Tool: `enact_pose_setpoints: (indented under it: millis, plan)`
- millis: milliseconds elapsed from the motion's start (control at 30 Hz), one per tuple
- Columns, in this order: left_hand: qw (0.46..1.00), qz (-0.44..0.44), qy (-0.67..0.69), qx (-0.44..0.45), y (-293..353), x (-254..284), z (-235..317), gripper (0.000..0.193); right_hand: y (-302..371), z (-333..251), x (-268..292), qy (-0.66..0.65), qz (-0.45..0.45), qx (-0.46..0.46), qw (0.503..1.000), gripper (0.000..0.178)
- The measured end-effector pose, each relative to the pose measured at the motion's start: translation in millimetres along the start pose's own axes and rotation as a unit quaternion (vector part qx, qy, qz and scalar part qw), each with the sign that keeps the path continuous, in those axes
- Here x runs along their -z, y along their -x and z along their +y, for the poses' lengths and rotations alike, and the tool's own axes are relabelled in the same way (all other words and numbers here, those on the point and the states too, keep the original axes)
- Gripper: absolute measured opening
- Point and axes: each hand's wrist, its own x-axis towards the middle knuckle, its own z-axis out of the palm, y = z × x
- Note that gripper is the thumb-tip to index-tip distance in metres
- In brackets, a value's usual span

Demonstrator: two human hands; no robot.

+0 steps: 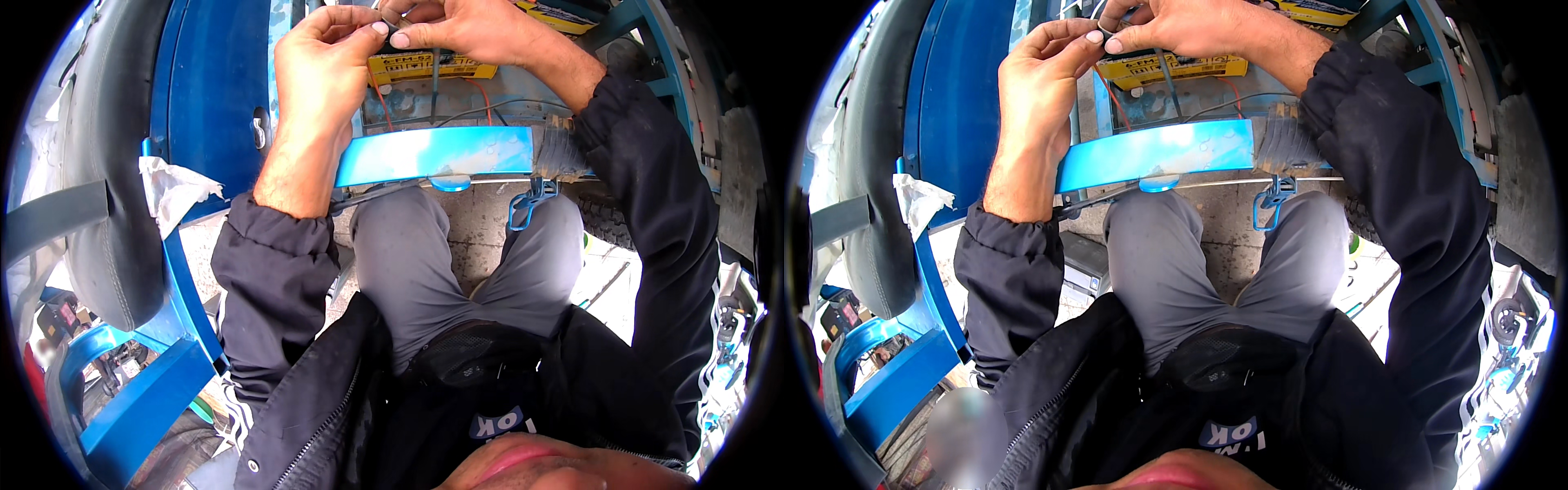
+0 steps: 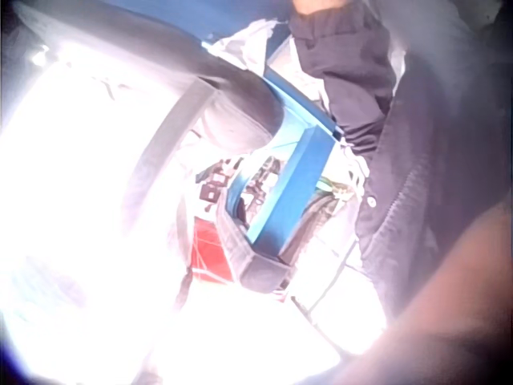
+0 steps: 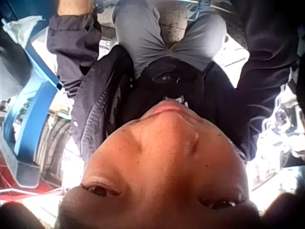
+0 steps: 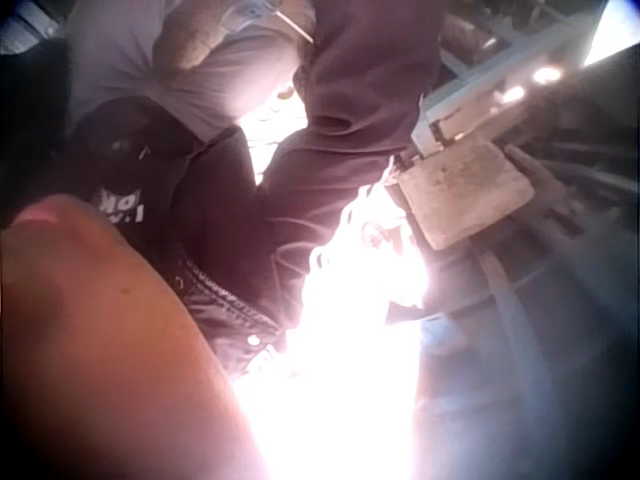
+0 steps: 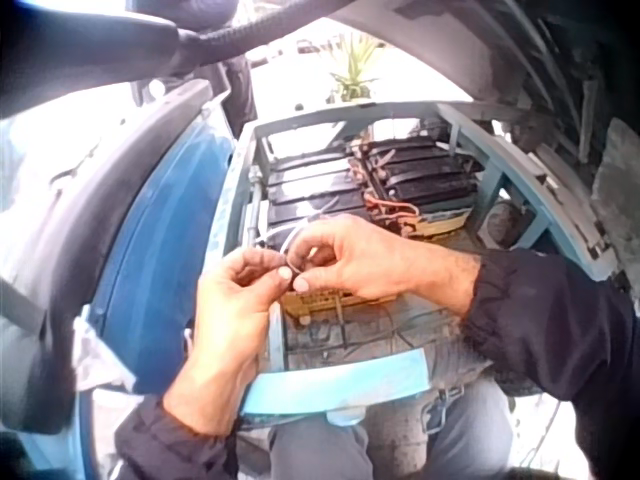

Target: The person sits on the floor and repairs the electrical wiring of a blue electric vehicle. They use pliers to strip wire insulation, twist the exposed ends together, and wrap the connections with black electrical tape. The person also uses a yellow multimeter to test the circuit.

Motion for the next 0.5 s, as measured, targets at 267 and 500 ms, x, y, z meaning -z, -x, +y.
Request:
enact_pose_setpoints:
  millis: [267, 500]
  plan:
    - [1.000, -0.027, 0.014, 0.005, -2.5, 3.2, -4.6, 0.020, 2.8, -2.3, -4.1, 0.003, 0.022, -0.017, 1.000, 0.019]
    - [1.000, -0.006, -0.005, -0.015, 2.4, -1.7, 1.8, 0.026, 3.3, -6.1, -2.1, 0.014, 0.017, -0.022, 0.999, 0.020]
